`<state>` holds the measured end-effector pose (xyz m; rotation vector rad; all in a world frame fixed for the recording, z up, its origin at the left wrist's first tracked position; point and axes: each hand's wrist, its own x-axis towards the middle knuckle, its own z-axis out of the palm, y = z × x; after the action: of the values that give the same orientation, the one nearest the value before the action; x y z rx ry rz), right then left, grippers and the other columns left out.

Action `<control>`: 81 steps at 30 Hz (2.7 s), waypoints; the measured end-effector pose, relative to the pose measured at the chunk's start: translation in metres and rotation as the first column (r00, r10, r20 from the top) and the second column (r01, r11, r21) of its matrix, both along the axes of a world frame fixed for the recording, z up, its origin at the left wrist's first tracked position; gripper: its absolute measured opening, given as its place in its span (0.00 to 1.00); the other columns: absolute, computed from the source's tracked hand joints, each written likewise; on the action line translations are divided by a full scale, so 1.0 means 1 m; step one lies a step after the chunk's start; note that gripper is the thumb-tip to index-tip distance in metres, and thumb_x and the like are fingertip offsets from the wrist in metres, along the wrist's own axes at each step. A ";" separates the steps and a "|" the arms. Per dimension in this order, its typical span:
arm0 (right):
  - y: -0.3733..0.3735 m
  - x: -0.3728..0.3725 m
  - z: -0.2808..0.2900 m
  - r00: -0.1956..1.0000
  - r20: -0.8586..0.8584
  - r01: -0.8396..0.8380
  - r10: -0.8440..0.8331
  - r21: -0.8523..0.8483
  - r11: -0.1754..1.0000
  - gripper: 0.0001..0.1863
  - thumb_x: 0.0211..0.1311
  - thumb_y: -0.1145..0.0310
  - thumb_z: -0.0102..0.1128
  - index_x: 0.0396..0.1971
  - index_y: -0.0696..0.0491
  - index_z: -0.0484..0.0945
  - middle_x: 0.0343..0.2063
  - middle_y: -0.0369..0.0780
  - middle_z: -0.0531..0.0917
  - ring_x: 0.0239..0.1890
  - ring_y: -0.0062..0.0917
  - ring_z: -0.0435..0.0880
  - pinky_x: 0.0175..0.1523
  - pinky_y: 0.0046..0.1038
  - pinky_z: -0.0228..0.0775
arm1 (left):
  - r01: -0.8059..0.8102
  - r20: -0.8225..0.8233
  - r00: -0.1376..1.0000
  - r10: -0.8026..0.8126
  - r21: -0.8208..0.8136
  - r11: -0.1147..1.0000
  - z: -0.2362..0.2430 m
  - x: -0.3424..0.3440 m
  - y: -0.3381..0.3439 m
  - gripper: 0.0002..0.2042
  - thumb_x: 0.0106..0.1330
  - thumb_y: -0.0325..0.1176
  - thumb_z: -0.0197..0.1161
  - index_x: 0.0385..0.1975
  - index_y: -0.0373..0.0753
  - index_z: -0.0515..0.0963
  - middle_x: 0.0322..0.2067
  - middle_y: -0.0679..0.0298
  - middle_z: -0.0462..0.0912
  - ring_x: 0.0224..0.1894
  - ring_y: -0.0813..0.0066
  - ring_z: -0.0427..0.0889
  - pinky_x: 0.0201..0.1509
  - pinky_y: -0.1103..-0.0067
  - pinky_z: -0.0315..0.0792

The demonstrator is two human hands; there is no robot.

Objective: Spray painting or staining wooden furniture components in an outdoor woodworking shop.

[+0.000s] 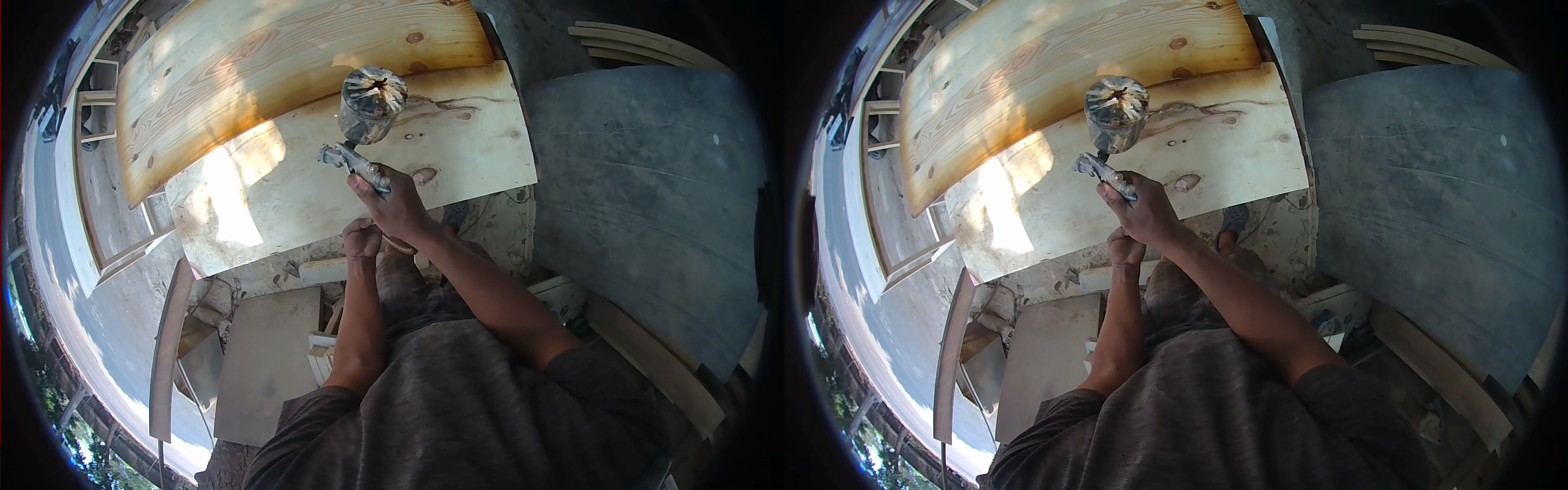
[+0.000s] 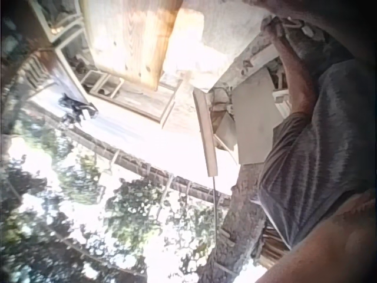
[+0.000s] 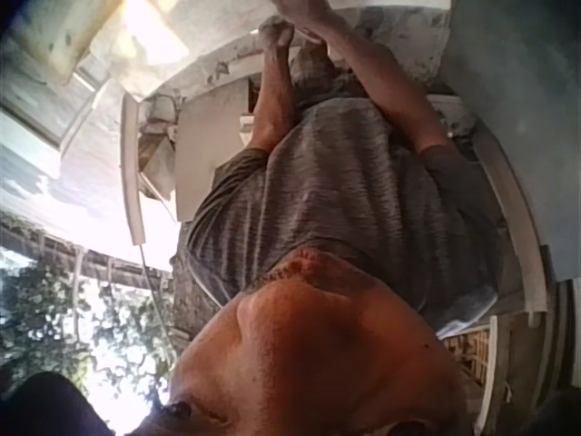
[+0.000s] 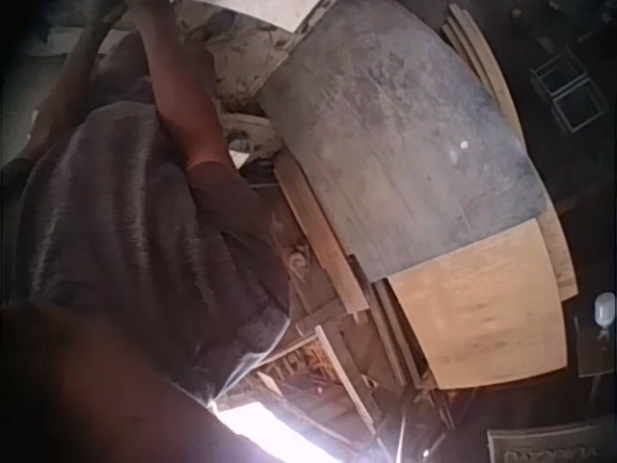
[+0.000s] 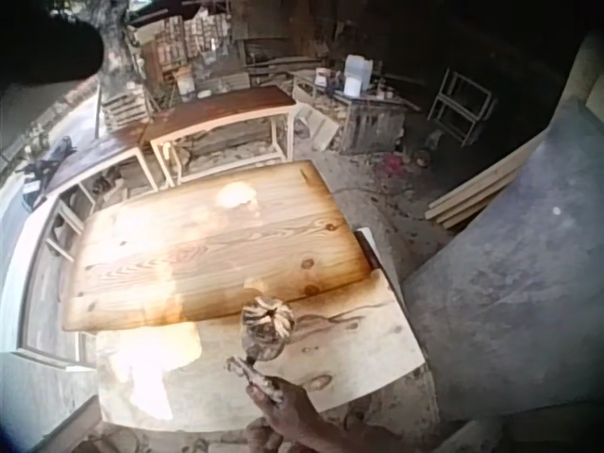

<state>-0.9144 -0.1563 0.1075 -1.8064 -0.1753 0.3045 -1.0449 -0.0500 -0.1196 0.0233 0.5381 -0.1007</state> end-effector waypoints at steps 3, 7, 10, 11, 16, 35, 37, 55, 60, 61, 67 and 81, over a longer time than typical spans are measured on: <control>-0.011 0.009 0.011 1.000 0.008 0.017 -0.017 -0.032 0.999 0.19 0.71 0.56 0.61 0.40 0.61 0.81 0.23 0.46 0.82 0.26 0.31 0.82 0.35 0.32 0.74 | 0.033 0.135 0.990 -0.032 -0.010 0.999 -0.010 -0.003 0.003 0.21 0.50 0.17 0.59 0.48 0.25 0.78 0.51 0.51 0.82 0.56 0.54 0.79 0.68 0.59 0.68; -0.062 0.028 0.004 0.978 0.052 0.207 -0.204 -0.064 0.976 0.20 0.72 0.56 0.61 0.41 0.61 0.81 0.25 0.45 0.83 0.27 0.27 0.82 0.36 0.31 0.74 | -0.105 0.006 0.994 0.105 0.092 0.990 0.011 0.006 -0.007 0.21 0.49 0.15 0.59 0.48 0.25 0.77 0.51 0.51 0.82 0.57 0.54 0.78 0.70 0.59 0.66; -0.117 0.041 0.011 0.911 0.089 0.411 -0.402 -0.218 0.885 0.21 0.71 0.54 0.62 0.41 0.62 0.82 0.24 0.40 0.83 0.27 0.22 0.80 0.36 0.29 0.73 | -0.083 0.063 0.995 0.079 0.064 0.995 0.005 0.003 -0.003 0.21 0.48 0.14 0.59 0.47 0.25 0.77 0.51 0.51 0.82 0.58 0.55 0.78 0.72 0.59 0.65; -0.137 0.046 0.012 0.877 0.112 0.480 -0.468 -0.256 0.839 0.22 0.71 0.53 0.62 0.40 0.62 0.83 0.24 0.38 0.83 0.27 0.21 0.80 0.36 0.28 0.73 | -0.066 0.109 0.992 0.059 0.059 0.996 0.005 0.002 -0.003 0.20 0.49 0.15 0.60 0.46 0.25 0.78 0.50 0.51 0.82 0.58 0.54 0.78 0.71 0.58 0.66; -0.208 0.070 0.014 0.674 0.069 0.730 -0.735 -0.213 0.649 0.25 0.70 0.50 0.63 0.33 0.62 0.83 0.22 0.38 0.83 0.22 0.21 0.77 0.30 0.29 0.69 | -0.069 0.047 0.997 0.066 0.062 0.996 0.022 0.013 -0.009 0.16 0.49 0.15 0.60 0.40 0.25 0.80 0.47 0.51 0.83 0.56 0.55 0.79 0.70 0.59 0.68; 0.045 -0.007 0.024 0.993 0.039 -0.108 0.107 0.003 0.994 0.21 0.70 0.53 0.62 0.41 0.60 0.81 0.25 0.43 0.82 0.27 0.27 0.78 0.37 0.31 0.73 | -0.137 -0.133 0.982 0.137 0.012 0.991 0.057 0.034 -0.016 0.16 0.59 0.22 0.53 0.46 0.25 0.77 0.43 0.47 0.83 0.51 0.50 0.81 0.63 0.59 0.72; 0.054 -0.017 0.032 0.972 -0.057 -0.228 0.229 0.034 0.973 0.21 0.70 0.53 0.63 0.40 0.60 0.81 0.24 0.42 0.82 0.26 0.26 0.78 0.37 0.30 0.72 | -0.178 0.013 0.984 0.179 -0.063 0.982 0.045 0.026 -0.008 0.17 0.58 0.22 0.53 0.48 0.25 0.76 0.46 0.47 0.82 0.52 0.51 0.81 0.64 0.59 0.72; -0.157 -0.077 0.075 0.897 -0.282 -0.396 0.340 -0.172 0.902 0.23 0.76 0.63 0.52 0.63 0.60 0.65 0.49 0.44 0.81 0.31 0.23 0.81 0.37 0.29 0.76 | -0.255 -0.388 0.876 0.285 0.130 0.958 -0.012 -0.027 -0.077 0.17 0.51 0.17 0.55 0.43 0.24 0.72 0.38 0.51 0.79 0.40 0.55 0.84 0.47 0.64 0.83; -0.164 -0.077 0.062 0.936 -0.198 -0.317 0.292 -0.108 0.942 0.19 0.76 0.66 0.54 0.60 0.59 0.68 0.48 0.40 0.80 0.33 0.22 0.83 0.39 0.28 0.78 | -0.291 -0.359 0.856 0.373 0.263 0.920 0.017 -0.017 -0.071 0.18 0.55 0.19 0.61 0.48 0.27 0.72 0.42 0.50 0.79 0.40 0.54 0.85 0.50 0.62 0.84; -0.164 -0.077 0.061 0.940 -0.206 -0.290 0.272 -0.062 0.955 0.17 0.76 0.67 0.55 0.58 0.58 0.69 0.47 0.40 0.80 0.33 0.22 0.83 0.39 0.28 0.79 | -0.274 -0.352 0.860 0.370 0.293 0.916 0.020 -0.017 -0.070 0.16 0.60 0.22 0.60 0.48 0.27 0.73 0.42 0.51 0.80 0.41 0.56 0.85 0.48 0.65 0.83; -0.159 -0.077 0.062 0.932 -0.227 -0.299 0.284 -0.032 0.954 0.16 0.76 0.69 0.54 0.59 0.54 0.68 0.48 0.41 0.80 0.34 0.26 0.82 0.41 0.35 0.81 | -0.274 -0.350 0.818 0.457 0.462 0.843 0.049 -0.019 -0.033 0.11 0.65 0.28 0.60 0.42 0.25 0.76 0.37 0.50 0.83 0.35 0.58 0.87 0.39 0.67 0.85; -0.048 -0.021 0.053 0.904 -0.044 -0.424 0.425 -0.218 0.879 0.16 0.74 0.64 0.58 0.53 0.58 0.78 0.33 0.36 0.83 0.30 0.19 0.81 0.36 0.25 0.74 | 0.656 -0.438 0.645 0.627 0.738 -0.158 0.239 -0.127 0.172 0.24 0.68 0.47 0.52 0.28 0.29 0.84 0.29 0.43 0.86 0.32 0.47 0.87 0.48 0.63 0.78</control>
<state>-0.9357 -0.2047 0.1608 -1.9810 -0.5666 0.6530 -1.1721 0.1224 0.1194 1.8645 1.4853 0.4104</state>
